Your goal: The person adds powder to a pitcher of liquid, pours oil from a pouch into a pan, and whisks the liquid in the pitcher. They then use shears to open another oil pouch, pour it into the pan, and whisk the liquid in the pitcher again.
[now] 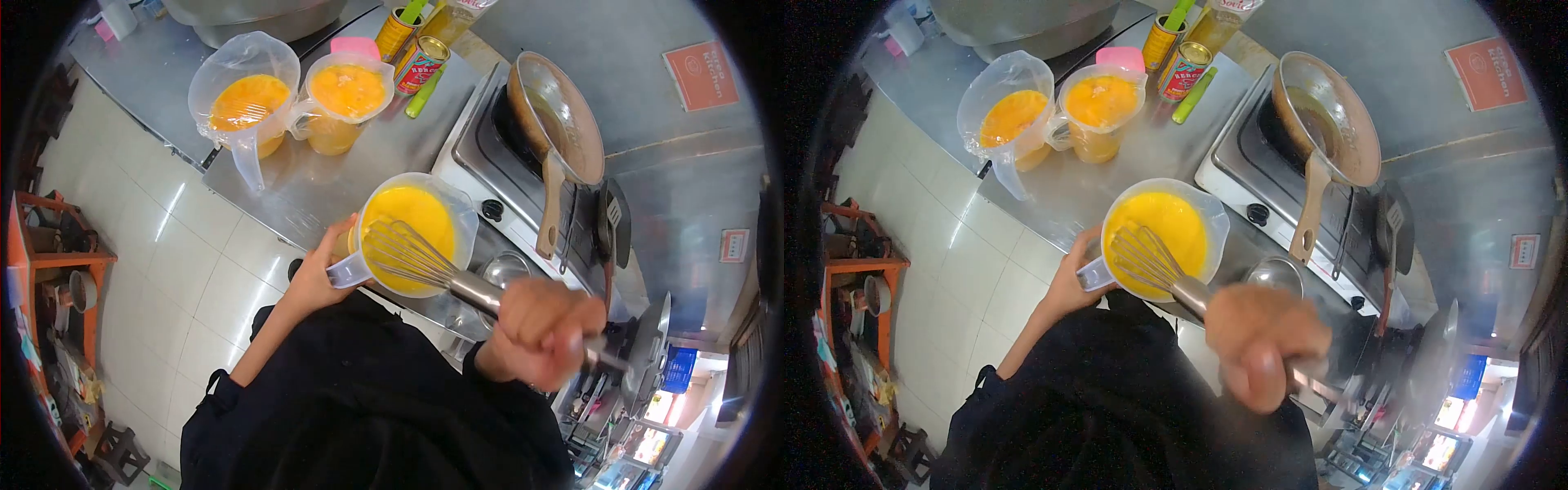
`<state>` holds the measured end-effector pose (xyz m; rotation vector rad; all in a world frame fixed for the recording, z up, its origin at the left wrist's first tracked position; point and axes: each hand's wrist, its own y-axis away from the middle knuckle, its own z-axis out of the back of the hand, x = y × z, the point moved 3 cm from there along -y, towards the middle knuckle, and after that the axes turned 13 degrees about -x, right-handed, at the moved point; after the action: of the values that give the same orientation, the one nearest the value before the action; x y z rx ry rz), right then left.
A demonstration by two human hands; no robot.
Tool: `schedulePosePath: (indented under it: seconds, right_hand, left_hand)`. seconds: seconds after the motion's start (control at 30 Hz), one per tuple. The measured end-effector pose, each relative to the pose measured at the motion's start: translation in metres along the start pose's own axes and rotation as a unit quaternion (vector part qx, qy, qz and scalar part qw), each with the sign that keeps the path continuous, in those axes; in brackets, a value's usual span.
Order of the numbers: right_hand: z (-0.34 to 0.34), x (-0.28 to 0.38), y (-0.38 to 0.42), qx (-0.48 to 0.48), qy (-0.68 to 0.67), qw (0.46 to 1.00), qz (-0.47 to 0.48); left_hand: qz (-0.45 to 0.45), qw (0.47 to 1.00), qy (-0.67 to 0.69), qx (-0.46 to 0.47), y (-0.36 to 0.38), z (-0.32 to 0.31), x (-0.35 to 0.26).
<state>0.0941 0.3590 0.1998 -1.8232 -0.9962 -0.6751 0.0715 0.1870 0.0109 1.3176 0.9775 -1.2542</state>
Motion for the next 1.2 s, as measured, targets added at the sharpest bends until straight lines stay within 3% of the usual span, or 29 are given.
schedulePosePath:
  seconds: [0.07,0.1,0.13,0.2,0.23,0.27,0.33,0.37,0.53,0.57,0.6,0.67,0.7,0.77,0.8,0.83,0.87,0.93,1.0,1.07,1.1,1.13,1.2]
  right_hand:
    - [0.001,-0.001,0.007,0.045,0.065,0.992,0.096]
    - [0.013,-0.015,0.011,0.069,0.147,0.986,0.040]
    - [0.023,-0.027,0.012,0.070,0.146,0.986,0.041]
    - [0.036,-0.059,0.009,0.106,0.342,0.930,-0.082]
    - [0.031,-0.046,0.002,0.028,0.283,0.950,-0.126]
    - [0.022,-0.032,0.000,0.036,0.279,0.951,-0.131]
    - [0.012,-0.001,-0.004,-0.093,0.001,0.995,-0.038]
    - [0.013,-0.007,-0.004,-0.086,-0.003,0.995,-0.041]
    - [0.036,-0.052,0.015,0.021,0.267,0.963,-0.007]
    - [0.032,-0.023,0.004,-0.021,0.211,0.973,-0.093]
    - [0.026,-0.013,0.002,-0.014,0.209,0.973,-0.100]
    - [0.022,0.011,0.007,-0.053,-0.042,0.998,0.003]
    - [0.048,0.007,0.021,0.052,0.168,0.984,0.040]
    - [0.074,-0.041,0.039,-0.009,0.115,0.993,-0.026]
    - [0.086,-0.063,0.049,-0.041,0.086,0.994,-0.056]
    - [0.089,-0.061,0.046,-0.091,0.169,0.980,-0.057]
    - [0.081,-0.042,0.035,-0.124,0.304,0.944,-0.028]
    - [0.061,-0.025,0.025,-0.141,0.483,0.864,0.005]
    - [0.048,-0.029,0.025,-0.104,0.564,0.819,0.036]
    - [0.039,-0.040,0.025,-0.064,0.608,0.789,0.065]
    - [0.035,-0.043,0.028,-0.050,0.624,0.776,0.076]
    - [0.033,-0.042,0.033,-0.044,0.629,0.771,0.082]
    - [0.036,-0.036,0.029,-0.040,0.639,0.763,0.084]
  left_hand:
    - [-0.035,0.999,-0.013,-0.014,0.000,0.000,0.003]
    - [-0.070,0.997,-0.027,-0.025,-0.001,0.000,0.002]
    - [-0.073,0.997,-0.027,-0.027,-0.002,0.001,0.000]
    - [-0.029,0.998,-0.049,-0.020,0.000,0.002,-0.002]
    - [-0.027,0.998,-0.049,-0.028,0.000,0.003,-0.004]
    - [-0.022,0.998,-0.059,-0.011,0.000,0.003,-0.005]
    - [-0.015,0.998,-0.068,-0.005,0.001,0.004,-0.004]
    - [-0.013,0.997,-0.070,0.001,0.001,0.004,-0.003]
    - [-0.001,0.995,-0.099,0.009,0.000,0.004,-0.001]
    - [0.005,0.995,-0.098,0.005,0.001,0.004,0.002]
    - [-0.002,0.996,-0.090,0.012,0.001,0.005,0.003]
    - [-0.010,0.997,-0.082,0.000,0.001,0.005,0.005]
    - [-0.045,0.996,-0.070,-0.008,0.002,0.002,0.007]
    - [-0.068,0.996,-0.063,-0.014,0.003,0.001,0.019]
    - [0.021,0.991,-0.127,0.026,0.003,-0.003,0.034]
    - [-0.175,0.964,-0.178,-0.095,0.004,-0.009,0.045]
    - [-0.195,0.960,-0.174,-0.097,0.003,-0.008,0.050]
    - [-0.124,0.981,-0.139,-0.043,-0.001,-0.005,0.035]
    - [-0.084,0.988,-0.125,-0.037,-0.007,-0.006,0.020]
    - [-0.282,0.947,-0.074,-0.135,-0.003,-0.001,0.002]
    - [-0.256,0.952,-0.124,-0.114,-0.022,-0.018,0.046]
    - [-0.253,0.951,-0.133,-0.117,-0.005,-0.008,0.032]
    - [-0.117,0.987,-0.093,-0.052,0.004,-0.002,0.005]
